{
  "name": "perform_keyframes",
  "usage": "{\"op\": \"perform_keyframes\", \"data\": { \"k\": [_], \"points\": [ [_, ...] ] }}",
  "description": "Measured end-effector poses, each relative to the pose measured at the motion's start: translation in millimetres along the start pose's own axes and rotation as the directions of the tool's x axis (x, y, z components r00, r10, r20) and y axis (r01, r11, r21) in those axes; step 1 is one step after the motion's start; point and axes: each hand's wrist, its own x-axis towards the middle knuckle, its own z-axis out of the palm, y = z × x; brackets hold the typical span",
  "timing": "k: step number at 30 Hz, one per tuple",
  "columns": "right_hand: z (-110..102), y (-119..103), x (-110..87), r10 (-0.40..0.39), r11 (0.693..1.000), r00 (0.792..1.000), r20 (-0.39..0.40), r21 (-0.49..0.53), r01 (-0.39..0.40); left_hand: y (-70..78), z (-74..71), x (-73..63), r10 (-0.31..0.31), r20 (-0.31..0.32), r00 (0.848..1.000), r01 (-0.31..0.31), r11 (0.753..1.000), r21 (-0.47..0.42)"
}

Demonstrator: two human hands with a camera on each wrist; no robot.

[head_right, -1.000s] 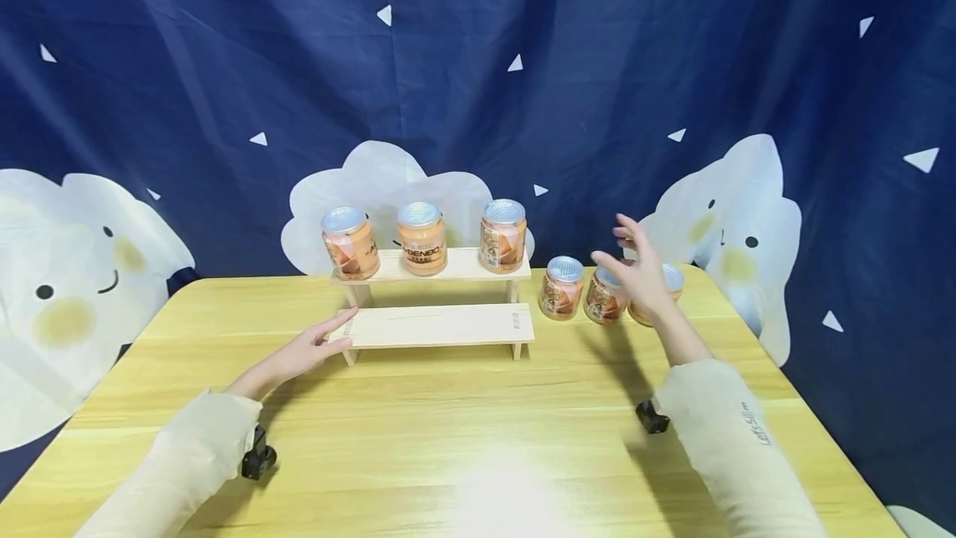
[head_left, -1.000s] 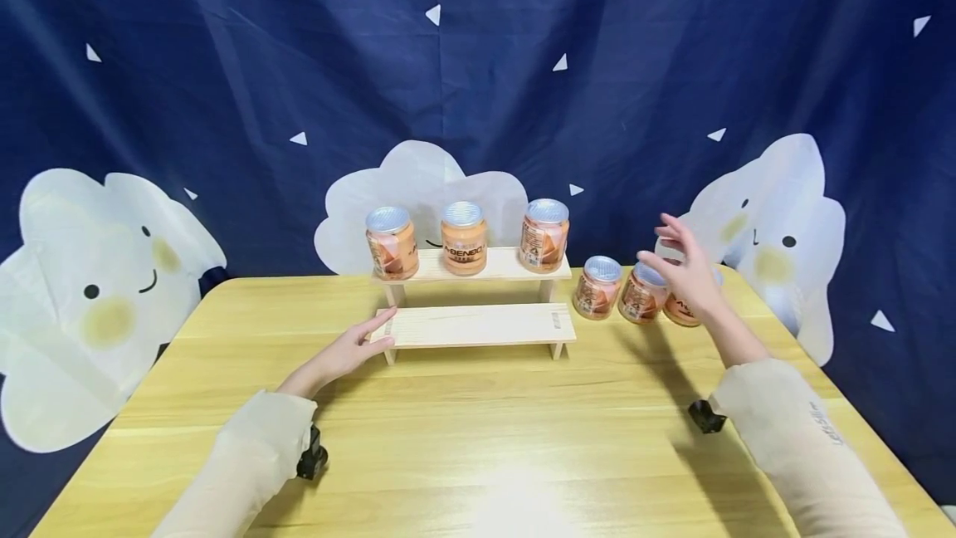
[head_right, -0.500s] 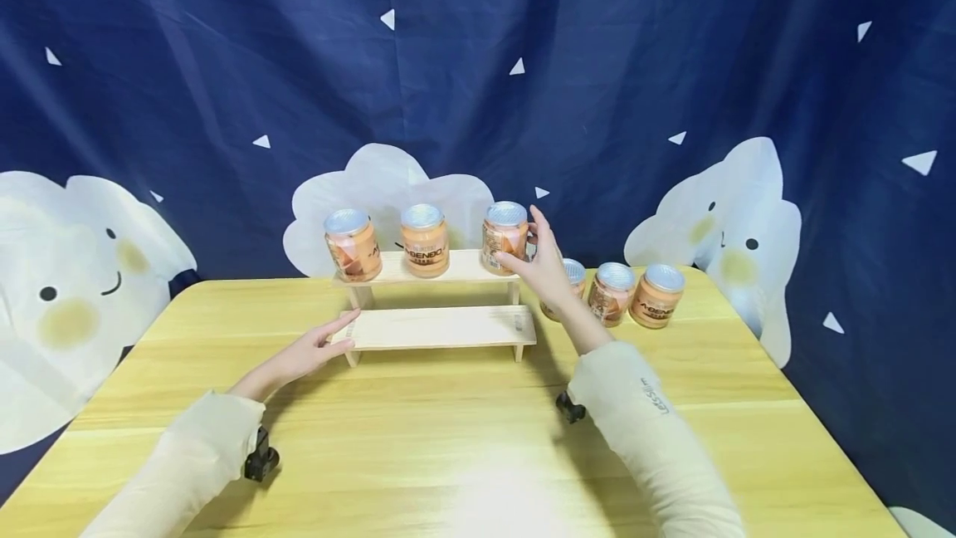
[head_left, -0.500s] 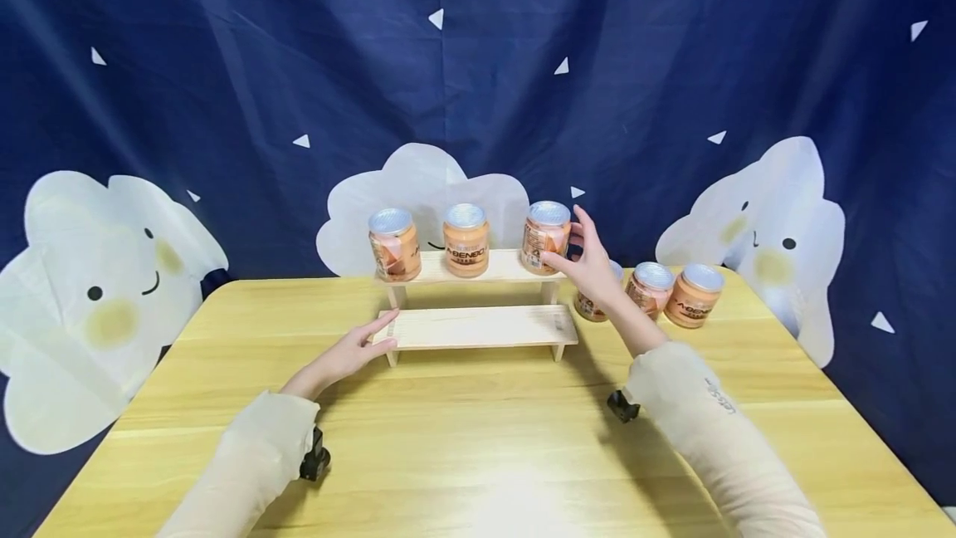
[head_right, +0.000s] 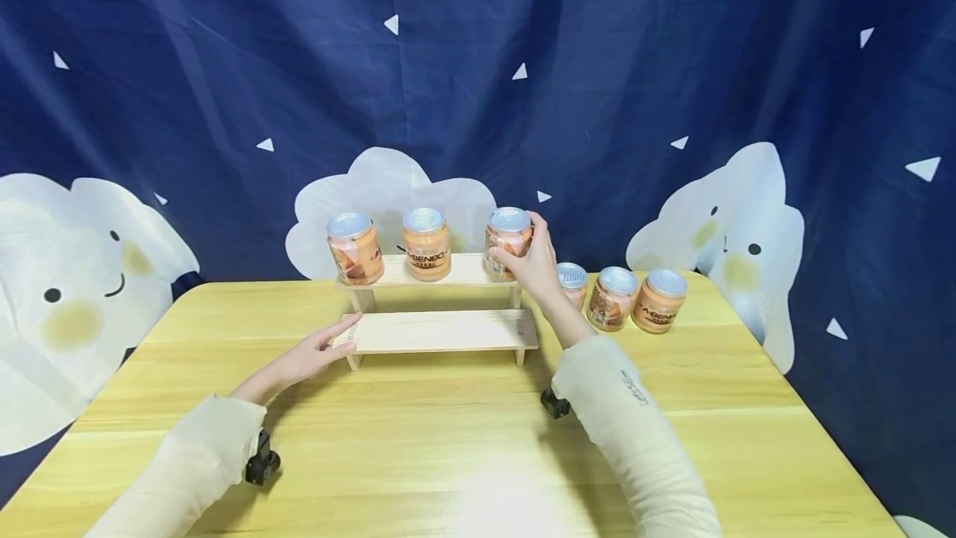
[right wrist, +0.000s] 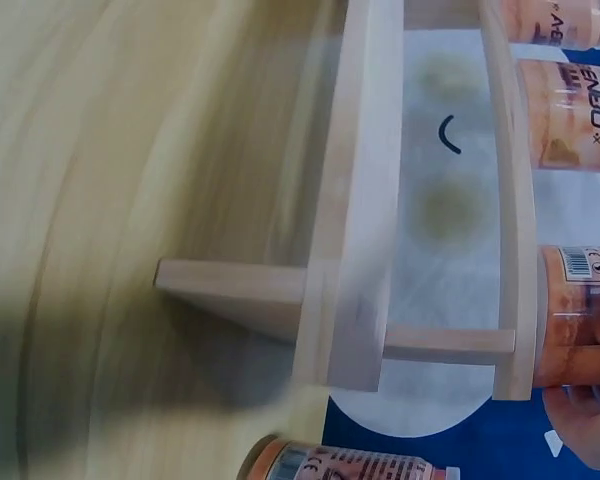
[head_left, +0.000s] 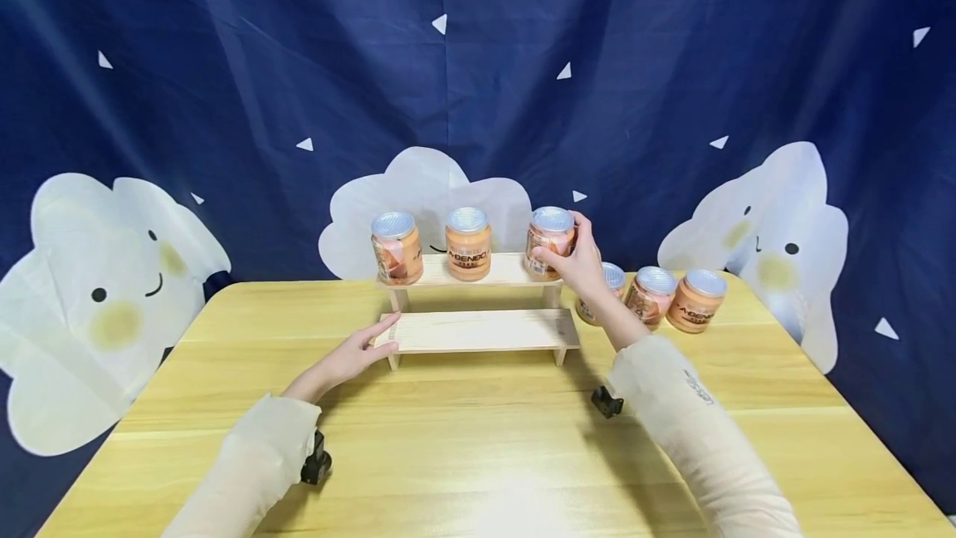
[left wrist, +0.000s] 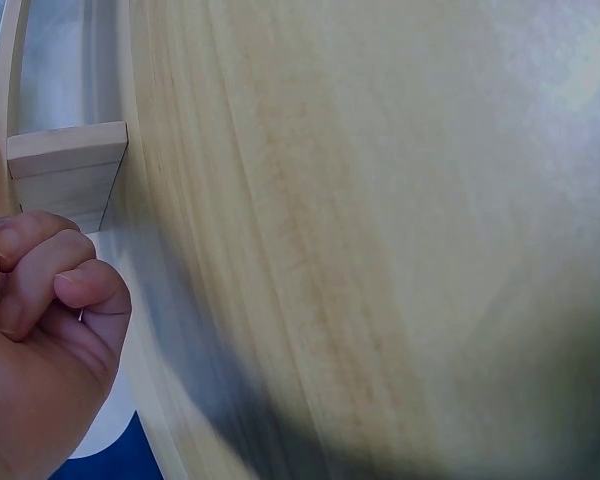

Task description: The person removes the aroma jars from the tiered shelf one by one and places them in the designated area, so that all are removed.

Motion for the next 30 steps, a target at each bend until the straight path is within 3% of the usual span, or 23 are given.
{"op": "perform_keyframes", "data": {
  "k": [11,19,26,30],
  "points": [
    [-27.6,-1.2,-23.3,-0.021,0.996,0.999,-0.027,-0.091,0.019,-1.9,0.3,3.0,0.020,0.007,1.000,-0.020,1.000,-0.008],
    [-53.2,7.6,-41.8,0.017,0.999,0.999,-0.036,-0.043,-0.018,-2.1,-0.4,1.3,0.009,0.008,1.000,-0.009,1.000,0.005],
    [-74.9,19.2,-58.6,0.058,0.980,0.998,-0.014,-0.192,-0.060,-1.5,-0.4,0.0,-0.002,0.009,1.000,0.002,1.000,0.001],
    [-79.9,31.3,-68.2,0.064,0.972,0.998,0.021,-0.228,-0.057,-2.0,-0.4,0.2,-0.006,0.011,1.000,0.006,1.000,0.003]
  ]
}}
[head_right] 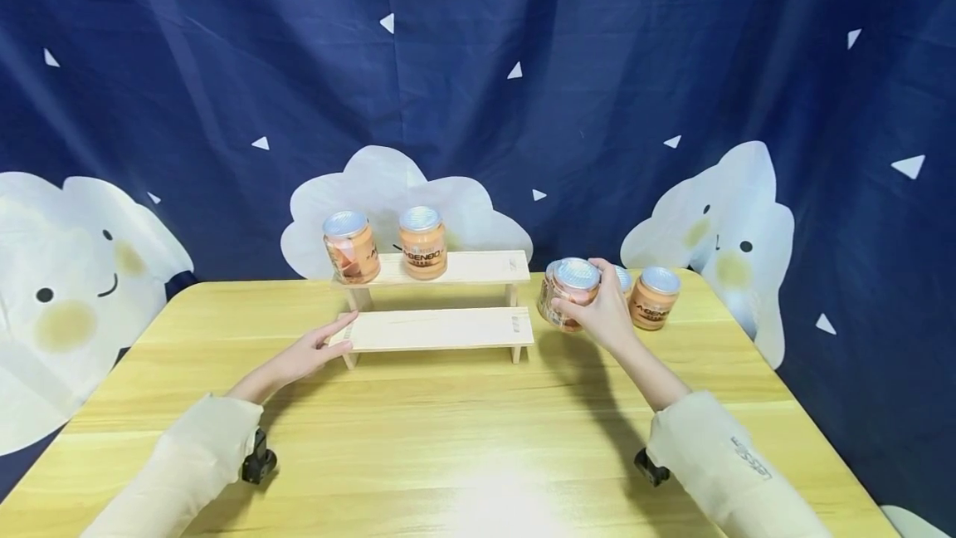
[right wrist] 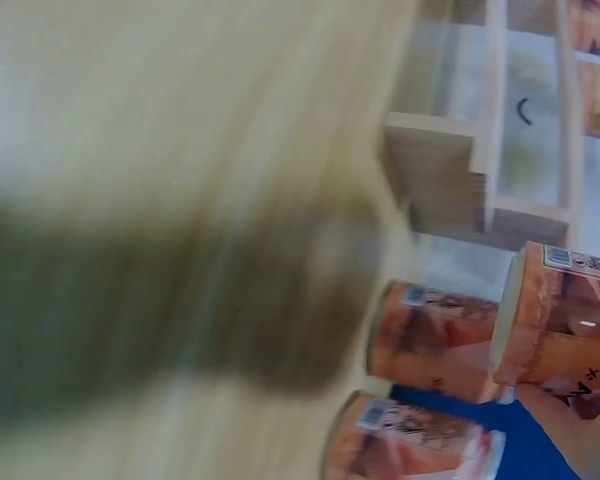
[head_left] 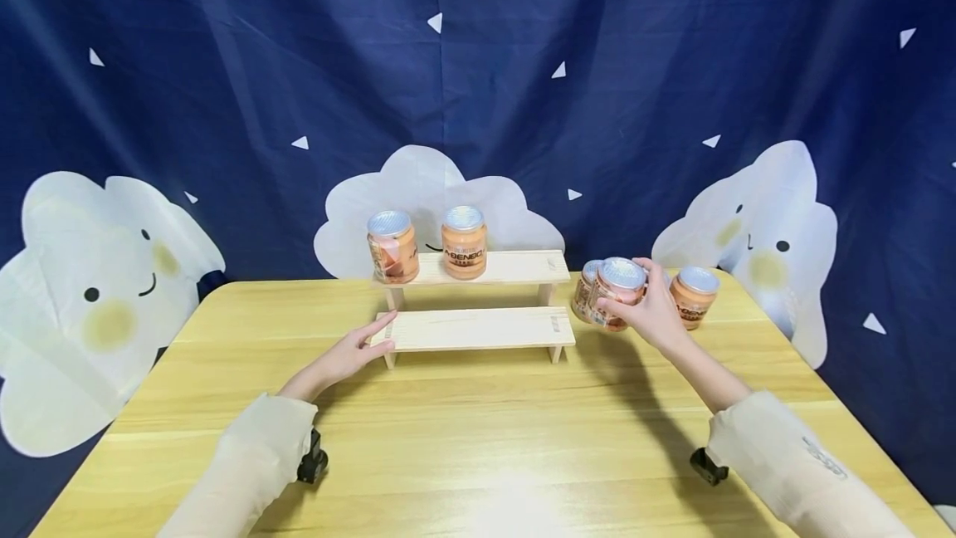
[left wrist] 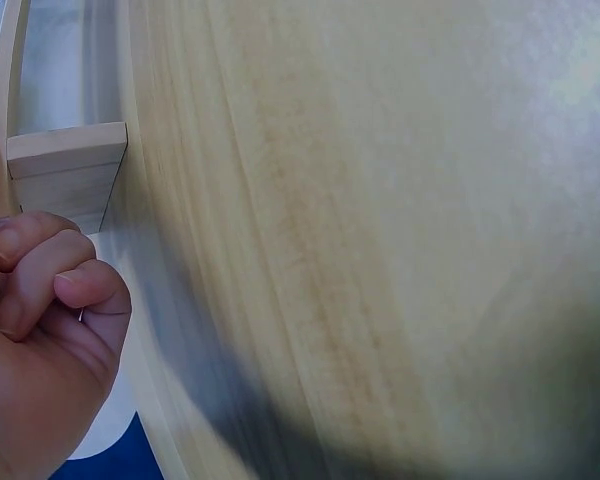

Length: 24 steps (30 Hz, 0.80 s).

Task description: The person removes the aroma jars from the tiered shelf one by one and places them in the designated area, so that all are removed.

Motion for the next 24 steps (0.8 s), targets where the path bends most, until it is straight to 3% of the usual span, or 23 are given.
{"op": "perform_keyframes", "data": {
  "k": [12,24],
  "points": [
    [16.4,24.1,-13.9,0.007,1.000,0.993,0.121,0.006,-0.007,-0.1,-1.0,-0.8,0.000,-0.003,1.000,0.000,1.000,-0.005],
    [23.3,37.5,-19.4,0.055,0.997,0.989,0.137,0.048,-0.062,-0.3,-0.7,1.2,-0.025,-0.002,1.000,0.025,1.000,-0.004]
  ]
}}
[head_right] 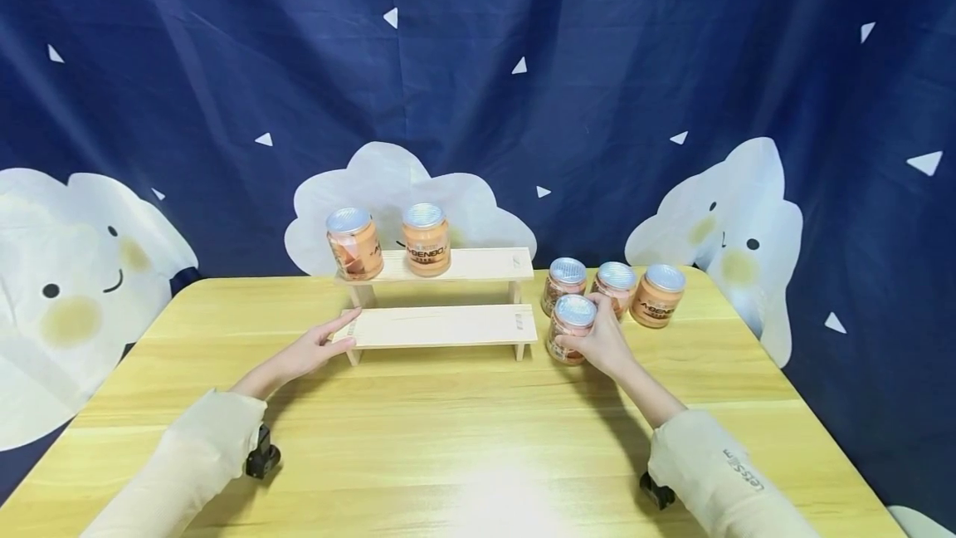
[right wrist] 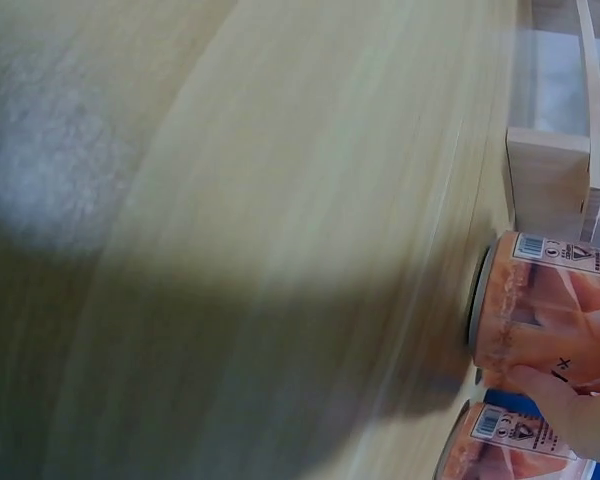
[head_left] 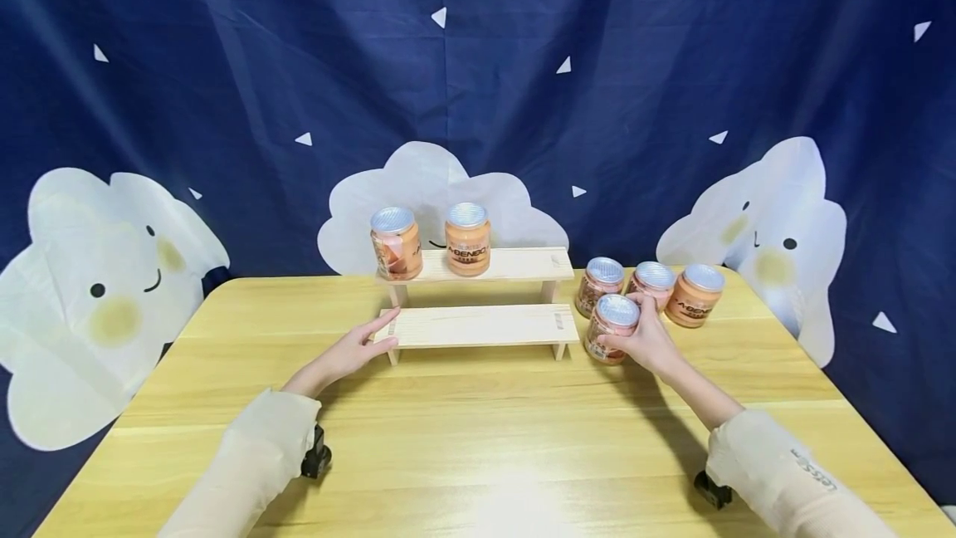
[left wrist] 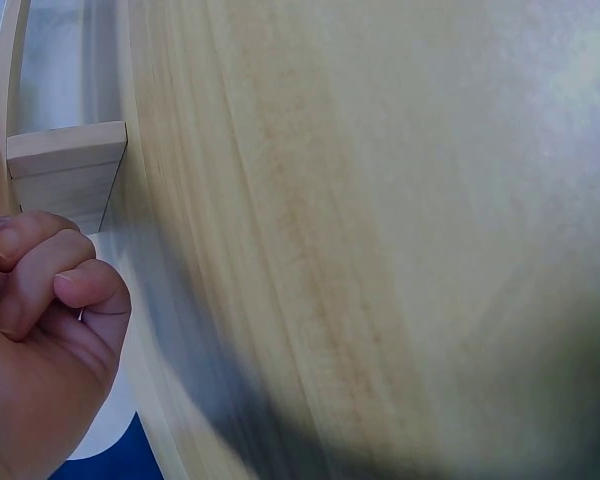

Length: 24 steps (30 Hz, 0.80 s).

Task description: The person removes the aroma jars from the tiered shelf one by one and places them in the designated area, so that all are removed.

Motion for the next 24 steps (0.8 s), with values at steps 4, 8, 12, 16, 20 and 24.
{"op": "perform_keyframes", "data": {
  "k": [4,8,12,16,20,24],
  "points": [
    [0.4,2.7,0.4,0.006,1.000,1.000,-0.001,0.017,-0.006,0.4,-0.5,-0.2,0.012,0.006,1.000,-0.012,1.000,-0.001],
    [1.3,4.0,2.0,0.005,1.000,1.000,0.005,0.030,-0.005,0.3,-1.1,-1.1,0.021,0.005,1.000,-0.021,1.000,0.006],
    [2.3,3.9,3.7,-0.007,0.999,1.000,0.007,0.039,0.006,0.1,-1.0,-1.5,0.027,-0.003,1.000,-0.027,1.000,0.010],
    [2.7,4.2,4.4,-0.023,0.999,1.000,0.002,0.049,0.023,1.1,-0.7,-1.2,0.024,-0.004,1.000,-0.024,1.000,0.011],
    [1.1,6.0,5.1,-0.024,0.997,1.000,0.013,0.072,0.023,2.0,-0.4,-0.4,0.019,0.003,1.000,-0.019,1.000,0.009],
    [-2.2,6.1,5.3,-0.037,0.995,0.998,0.050,0.094,0.032,1.5,0.1,0.5,0.018,-0.001,1.000,-0.018,1.000,0.010]
  ]
}}
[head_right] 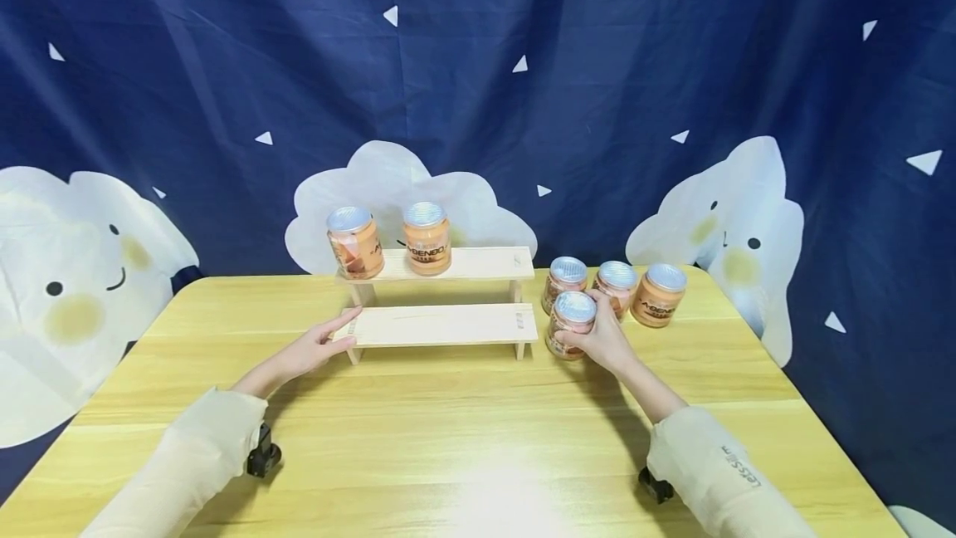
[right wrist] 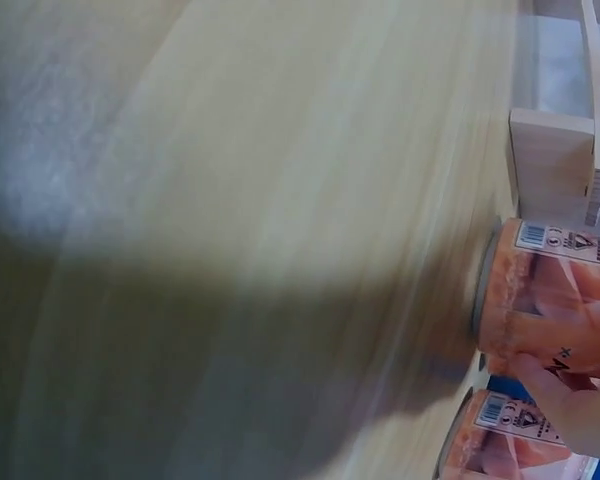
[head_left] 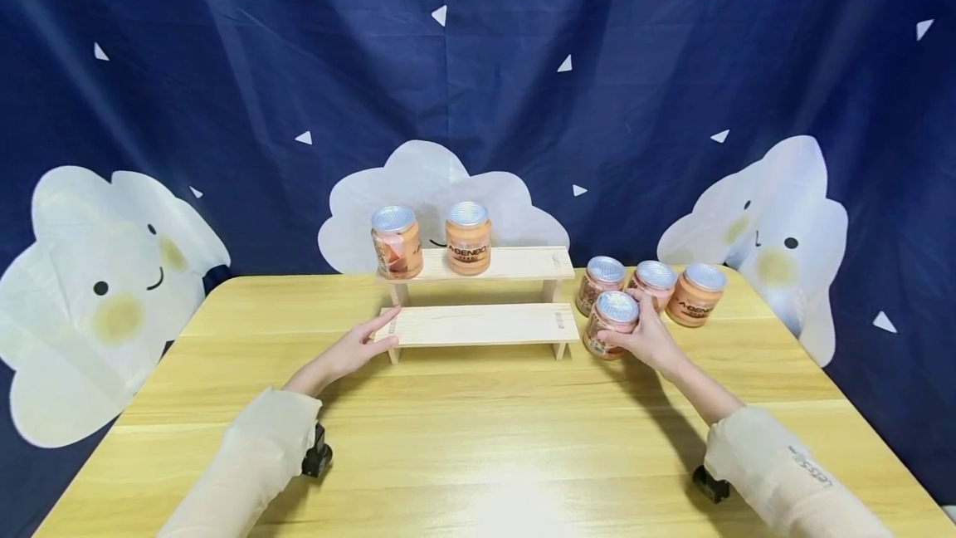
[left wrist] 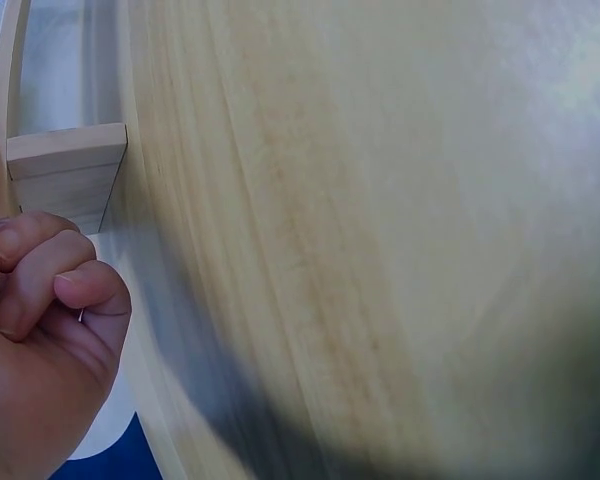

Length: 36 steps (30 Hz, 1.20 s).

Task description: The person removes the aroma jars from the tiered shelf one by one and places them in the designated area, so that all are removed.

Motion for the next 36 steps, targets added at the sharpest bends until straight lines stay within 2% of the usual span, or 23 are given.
{"op": "perform_keyframes", "data": {
  "k": [3,11,18,24,27,33,36],
  "points": [
    [-4.1,-2.5,1.6,-0.023,1.000,1.000,0.006,0.012,0.023,0.3,-0.1,0.6,-0.001,-0.001,1.000,0.001,1.000,-0.001],
    [-15.7,-28.6,13.5,-0.110,0.994,0.989,-0.103,-0.029,0.108,1.3,-1.1,1.9,0.007,0.000,1.000,-0.007,1.000,0.001],
    [-3.7,-58.0,28.1,-0.197,0.980,0.967,-0.163,-0.007,0.199,1.6,-4.7,2.2,-0.003,-0.002,1.000,0.003,1.000,0.013],
    [20.1,-77.9,40.0,-0.226,0.973,0.967,-0.120,0.025,0.230,3.7,-6.8,1.7,-0.012,0.003,1.000,0.012,1.000,0.015],
    [31.3,-75.4,53.0,-0.249,0.967,0.963,-0.101,0.023,0.253,4.4,-6.1,1.2,-0.012,0.005,1.000,0.012,1.000,0.014],
    [49.5,-89.7,66.9,-0.197,0.976,0.980,-0.008,0.098,0.197,4.6,-2.3,-0.8,-0.017,0.009,1.000,0.017,1.000,0.010],
    [60.7,-99.0,71.9,-0.182,0.974,0.982,0.043,0.146,0.174,3.7,-0.5,-1.4,-0.009,0.008,1.000,0.009,1.000,0.011]
  ]
}}
